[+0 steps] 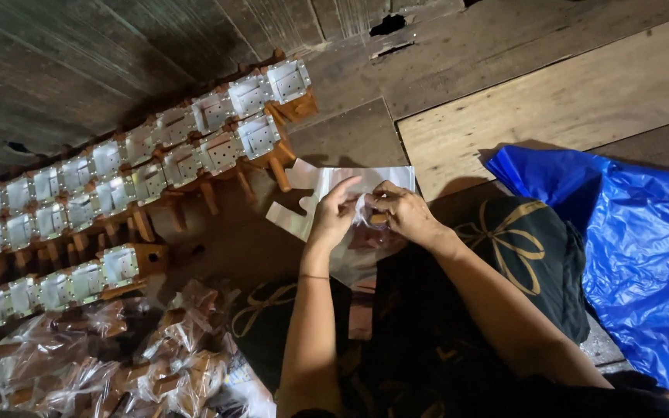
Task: Wrapping small wooden items in protective paper and placing them into plastic bags for packaging.
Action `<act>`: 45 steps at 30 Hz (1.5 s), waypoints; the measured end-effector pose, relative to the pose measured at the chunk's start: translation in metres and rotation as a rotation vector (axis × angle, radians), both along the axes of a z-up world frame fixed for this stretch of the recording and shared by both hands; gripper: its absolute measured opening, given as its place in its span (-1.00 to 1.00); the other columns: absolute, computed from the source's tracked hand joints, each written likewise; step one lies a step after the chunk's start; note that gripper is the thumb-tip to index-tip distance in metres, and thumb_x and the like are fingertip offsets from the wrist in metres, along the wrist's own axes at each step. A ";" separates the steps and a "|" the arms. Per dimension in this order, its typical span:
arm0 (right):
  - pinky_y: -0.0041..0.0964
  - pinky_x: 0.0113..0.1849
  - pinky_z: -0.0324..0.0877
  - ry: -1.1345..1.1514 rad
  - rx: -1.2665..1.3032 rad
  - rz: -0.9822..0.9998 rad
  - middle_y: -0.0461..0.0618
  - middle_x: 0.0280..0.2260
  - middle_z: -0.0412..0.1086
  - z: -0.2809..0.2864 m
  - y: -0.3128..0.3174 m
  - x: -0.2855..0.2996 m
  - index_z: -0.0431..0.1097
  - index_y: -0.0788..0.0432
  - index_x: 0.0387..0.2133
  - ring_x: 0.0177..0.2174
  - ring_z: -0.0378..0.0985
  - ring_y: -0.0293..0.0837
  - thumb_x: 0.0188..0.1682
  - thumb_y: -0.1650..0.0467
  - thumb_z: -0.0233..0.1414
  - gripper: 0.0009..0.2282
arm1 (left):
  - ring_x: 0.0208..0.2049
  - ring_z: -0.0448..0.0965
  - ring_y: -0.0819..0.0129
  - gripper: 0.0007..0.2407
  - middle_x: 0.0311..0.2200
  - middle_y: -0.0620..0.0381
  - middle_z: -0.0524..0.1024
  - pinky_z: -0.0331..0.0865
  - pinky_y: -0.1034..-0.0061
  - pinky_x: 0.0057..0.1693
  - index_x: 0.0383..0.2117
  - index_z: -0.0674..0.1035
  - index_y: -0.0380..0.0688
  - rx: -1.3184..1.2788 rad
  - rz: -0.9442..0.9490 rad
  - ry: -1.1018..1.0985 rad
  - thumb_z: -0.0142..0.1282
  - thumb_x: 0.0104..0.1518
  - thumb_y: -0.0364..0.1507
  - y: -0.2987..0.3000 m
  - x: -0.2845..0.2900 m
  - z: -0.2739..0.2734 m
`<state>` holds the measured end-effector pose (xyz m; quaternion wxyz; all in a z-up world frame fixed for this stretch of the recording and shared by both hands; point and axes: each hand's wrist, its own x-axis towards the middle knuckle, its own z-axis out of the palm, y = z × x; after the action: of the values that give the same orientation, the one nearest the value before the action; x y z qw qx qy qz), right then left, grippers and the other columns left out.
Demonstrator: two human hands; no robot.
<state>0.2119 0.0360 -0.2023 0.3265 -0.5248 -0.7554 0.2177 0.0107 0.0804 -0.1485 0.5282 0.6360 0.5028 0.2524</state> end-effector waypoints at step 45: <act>-0.31 -0.32 0.43 0.691 -0.295 -0.110 0.01 -0.58 0.42 0.024 0.006 -0.014 0.51 0.30 -0.27 -0.45 0.45 -0.22 0.10 0.45 0.10 -0.89 | -0.17 0.39 0.39 -0.86 -0.30 0.22 0.48 0.30 0.43 0.10 -0.27 0.52 -0.03 0.082 0.189 -0.290 0.00 0.34 -0.29 -0.024 -0.014 -0.055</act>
<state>0.1979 0.0422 -0.1781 0.4940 -0.5019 -0.5319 0.4703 -0.0034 0.0559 -0.2036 0.5428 0.5637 0.4683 0.4103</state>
